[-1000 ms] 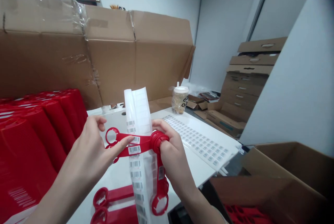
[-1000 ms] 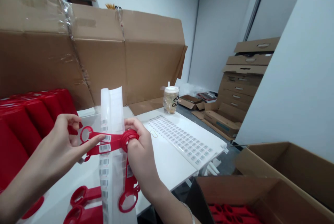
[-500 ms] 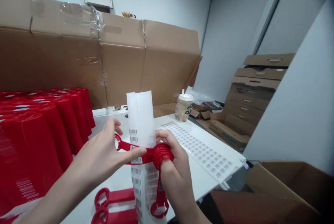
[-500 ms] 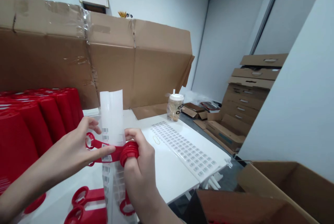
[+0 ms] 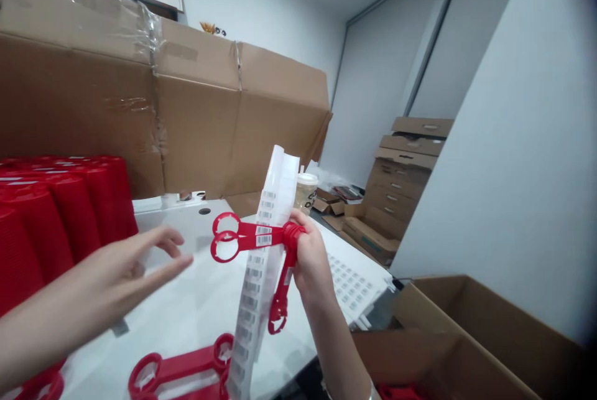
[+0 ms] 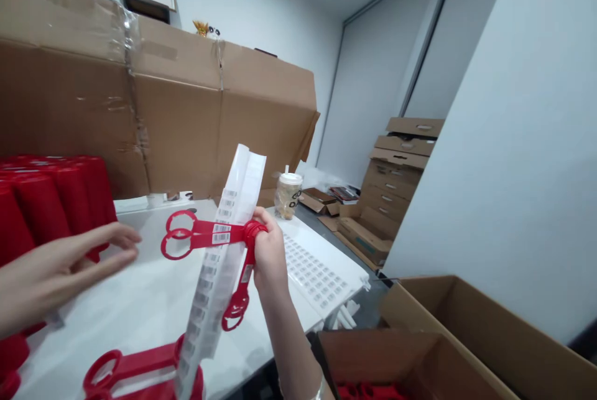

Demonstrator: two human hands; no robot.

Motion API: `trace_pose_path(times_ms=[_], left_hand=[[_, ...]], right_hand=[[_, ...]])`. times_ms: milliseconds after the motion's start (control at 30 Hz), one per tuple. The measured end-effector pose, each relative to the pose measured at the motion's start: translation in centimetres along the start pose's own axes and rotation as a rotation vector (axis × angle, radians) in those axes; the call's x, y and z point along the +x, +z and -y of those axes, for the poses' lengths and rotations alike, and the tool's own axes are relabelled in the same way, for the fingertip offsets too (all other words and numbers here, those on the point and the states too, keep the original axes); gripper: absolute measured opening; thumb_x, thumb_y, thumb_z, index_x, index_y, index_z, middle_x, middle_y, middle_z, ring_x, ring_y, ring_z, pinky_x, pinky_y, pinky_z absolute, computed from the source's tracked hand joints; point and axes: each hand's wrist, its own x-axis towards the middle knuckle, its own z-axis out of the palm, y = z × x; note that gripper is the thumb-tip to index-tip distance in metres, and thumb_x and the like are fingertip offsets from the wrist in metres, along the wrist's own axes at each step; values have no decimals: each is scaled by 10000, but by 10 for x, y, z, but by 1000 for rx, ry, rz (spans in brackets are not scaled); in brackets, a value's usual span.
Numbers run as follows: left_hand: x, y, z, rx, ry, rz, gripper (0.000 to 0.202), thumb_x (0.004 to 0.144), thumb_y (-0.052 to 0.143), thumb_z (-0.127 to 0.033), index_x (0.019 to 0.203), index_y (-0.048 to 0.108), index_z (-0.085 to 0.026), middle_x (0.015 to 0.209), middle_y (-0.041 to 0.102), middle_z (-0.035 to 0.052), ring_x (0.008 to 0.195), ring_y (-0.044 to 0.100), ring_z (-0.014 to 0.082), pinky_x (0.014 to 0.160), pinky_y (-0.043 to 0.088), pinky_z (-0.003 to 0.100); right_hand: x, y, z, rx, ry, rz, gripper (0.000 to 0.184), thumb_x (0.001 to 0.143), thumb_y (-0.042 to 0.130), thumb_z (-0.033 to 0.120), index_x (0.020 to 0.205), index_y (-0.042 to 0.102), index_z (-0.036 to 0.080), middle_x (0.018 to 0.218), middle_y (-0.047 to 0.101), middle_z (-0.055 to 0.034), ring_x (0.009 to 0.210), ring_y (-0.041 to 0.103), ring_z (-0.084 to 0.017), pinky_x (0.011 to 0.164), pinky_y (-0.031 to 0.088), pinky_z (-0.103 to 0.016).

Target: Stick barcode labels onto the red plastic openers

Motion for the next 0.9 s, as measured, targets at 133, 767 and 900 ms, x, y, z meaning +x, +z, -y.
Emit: trace_pose_path(times_ms=[133,767,900], left_hand=[[-11,33,-12,-12,3,447,416,781,625,-621,985,695,-265,526,411,-82,452,335,126,429,297,210],[106,35,106,777,-223,817,280,951,638,-355,1152,644,-161,1094,694,62,883,692,194,764,595,382],[111,35,113,874,-215,755,321,949,637,-363,1206,627,-170,1152,683,73,929,690,211,791,595,402]], right_hand=[[0,14,-17,47,50,10,369,656,527,150,982,696,192,814,766,-33,707,706,-236,671,567,-363],[9,-133,-79,-563,110,-8,62,804,665,115,765,697,151,766,673,-2,682,599,-153,623,480,-274],[-3,-141,-70,-664,99,21,259,610,480,53,655,692,195,577,603,31,511,477,-150,523,340,-284]])
